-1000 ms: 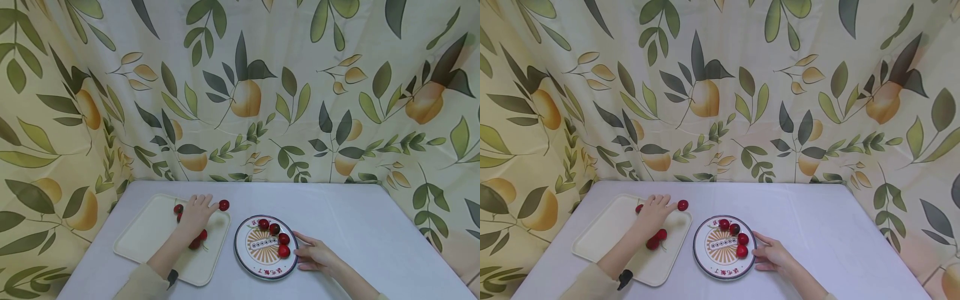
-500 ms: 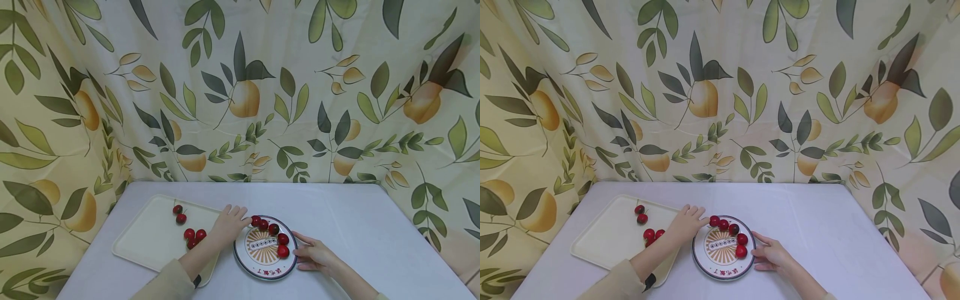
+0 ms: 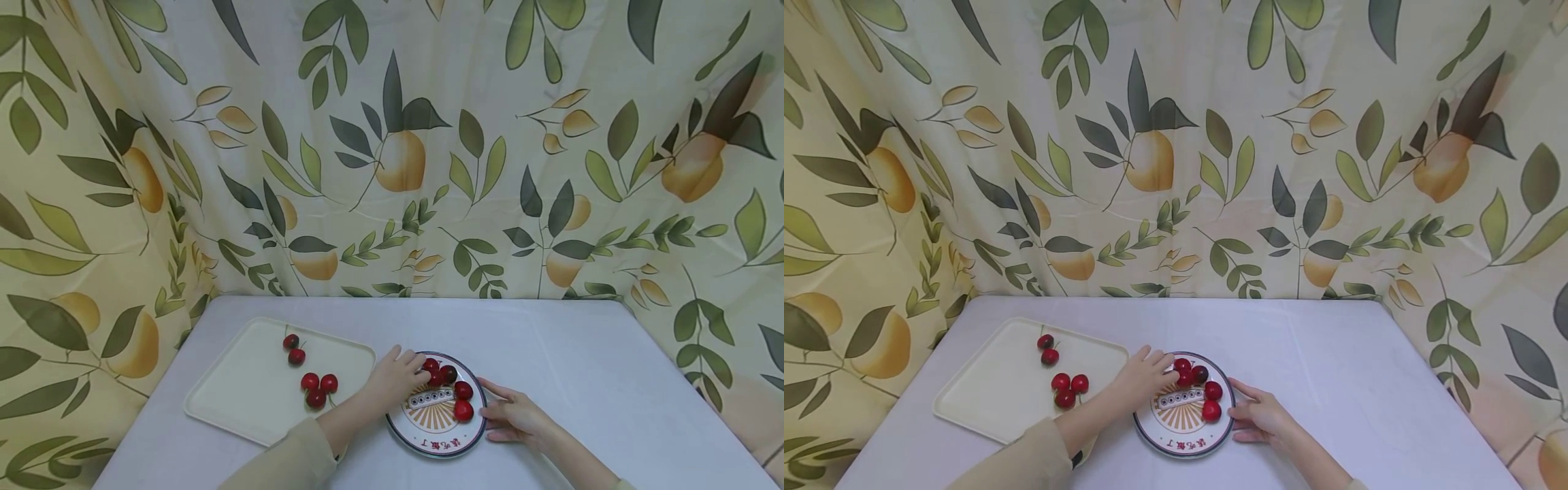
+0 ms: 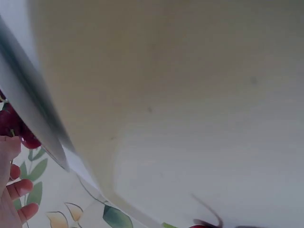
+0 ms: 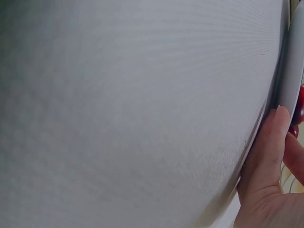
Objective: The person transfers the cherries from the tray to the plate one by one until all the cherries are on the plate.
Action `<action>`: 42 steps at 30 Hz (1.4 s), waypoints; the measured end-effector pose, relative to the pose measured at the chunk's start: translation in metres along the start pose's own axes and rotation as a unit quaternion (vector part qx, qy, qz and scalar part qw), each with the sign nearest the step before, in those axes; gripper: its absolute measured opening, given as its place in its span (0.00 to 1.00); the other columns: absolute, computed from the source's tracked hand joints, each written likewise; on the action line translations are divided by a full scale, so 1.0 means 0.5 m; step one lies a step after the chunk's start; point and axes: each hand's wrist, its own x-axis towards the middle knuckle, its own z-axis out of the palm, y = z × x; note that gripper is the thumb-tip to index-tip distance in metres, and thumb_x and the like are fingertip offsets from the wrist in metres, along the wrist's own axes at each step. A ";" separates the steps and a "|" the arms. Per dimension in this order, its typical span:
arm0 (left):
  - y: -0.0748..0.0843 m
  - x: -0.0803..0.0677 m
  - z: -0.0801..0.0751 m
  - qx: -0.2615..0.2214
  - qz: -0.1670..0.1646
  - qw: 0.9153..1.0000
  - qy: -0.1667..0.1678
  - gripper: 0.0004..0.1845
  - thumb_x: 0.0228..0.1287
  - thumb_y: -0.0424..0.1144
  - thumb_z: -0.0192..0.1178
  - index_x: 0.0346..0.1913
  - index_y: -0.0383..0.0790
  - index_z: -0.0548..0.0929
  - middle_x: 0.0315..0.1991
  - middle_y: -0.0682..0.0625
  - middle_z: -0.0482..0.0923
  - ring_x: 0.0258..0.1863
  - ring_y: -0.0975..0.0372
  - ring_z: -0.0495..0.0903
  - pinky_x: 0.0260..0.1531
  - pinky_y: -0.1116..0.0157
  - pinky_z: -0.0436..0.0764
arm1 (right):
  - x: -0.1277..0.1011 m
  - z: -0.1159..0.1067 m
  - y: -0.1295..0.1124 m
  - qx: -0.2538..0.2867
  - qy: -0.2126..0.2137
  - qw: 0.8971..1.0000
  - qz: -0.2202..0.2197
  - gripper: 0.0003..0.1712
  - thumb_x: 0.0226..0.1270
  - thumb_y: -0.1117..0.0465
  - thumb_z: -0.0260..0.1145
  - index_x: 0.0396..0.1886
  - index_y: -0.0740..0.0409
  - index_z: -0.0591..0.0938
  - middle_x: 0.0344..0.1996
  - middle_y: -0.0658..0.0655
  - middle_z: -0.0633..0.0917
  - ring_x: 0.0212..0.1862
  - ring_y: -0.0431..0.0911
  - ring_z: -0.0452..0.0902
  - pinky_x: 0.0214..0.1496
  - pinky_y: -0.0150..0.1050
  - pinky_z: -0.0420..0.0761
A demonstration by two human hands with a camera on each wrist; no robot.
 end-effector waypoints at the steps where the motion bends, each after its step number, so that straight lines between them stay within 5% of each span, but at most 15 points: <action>1: 0.002 0.001 0.002 0.002 0.003 1.000 0.002 0.15 0.61 0.45 0.56 0.50 0.64 0.72 0.53 0.58 0.66 0.52 0.65 0.65 0.56 0.62 0.65 | 0.000 0.000 0.000 0.001 0.001 1.000 0.001 0.38 0.55 0.70 0.64 0.66 0.53 0.64 0.34 0.60 0.77 0.23 0.47 0.78 0.29 0.42 0.81; 14: 0.015 0.008 0.015 0.036 0.025 0.999 -0.016 0.16 0.60 0.49 0.58 0.50 0.63 0.70 0.48 0.59 0.66 0.50 0.65 0.65 0.54 0.64 0.66 | 0.000 0.001 -0.002 -0.003 0.004 1.000 0.004 0.38 0.54 0.70 0.64 0.66 0.53 0.64 0.33 0.60 0.77 0.24 0.47 0.78 0.30 0.42 0.81; 31: 0.017 0.009 0.021 0.015 0.001 1.000 -0.014 0.13 0.62 0.48 0.55 0.50 0.61 0.71 0.48 0.58 0.66 0.49 0.66 0.65 0.50 0.65 0.66 | 0.004 0.000 0.000 -0.007 0.007 1.000 0.006 0.38 0.55 0.70 0.64 0.66 0.53 0.64 0.34 0.61 0.78 0.25 0.47 0.78 0.30 0.43 0.81; 37: -0.008 -0.002 0.003 -0.013 -0.021 0.999 -0.020 0.15 0.62 0.46 0.54 0.51 0.60 0.71 0.52 0.57 0.67 0.50 0.65 0.66 0.52 0.64 0.65 | 0.003 -0.003 -0.001 -0.005 -0.009 1.000 -0.001 0.40 0.54 0.69 0.65 0.67 0.54 0.62 0.33 0.60 0.77 0.25 0.46 0.78 0.31 0.42 0.81; 42: -0.059 -0.020 -0.001 -0.041 -0.062 0.997 -0.014 0.14 0.64 0.49 0.51 0.53 0.58 0.71 0.52 0.55 0.67 0.51 0.63 0.67 0.54 0.61 0.66 | 0.003 -0.007 0.003 0.001 -0.029 0.999 -0.015 0.41 0.54 0.70 0.64 0.68 0.55 0.60 0.31 0.58 0.75 0.25 0.45 0.78 0.30 0.42 0.81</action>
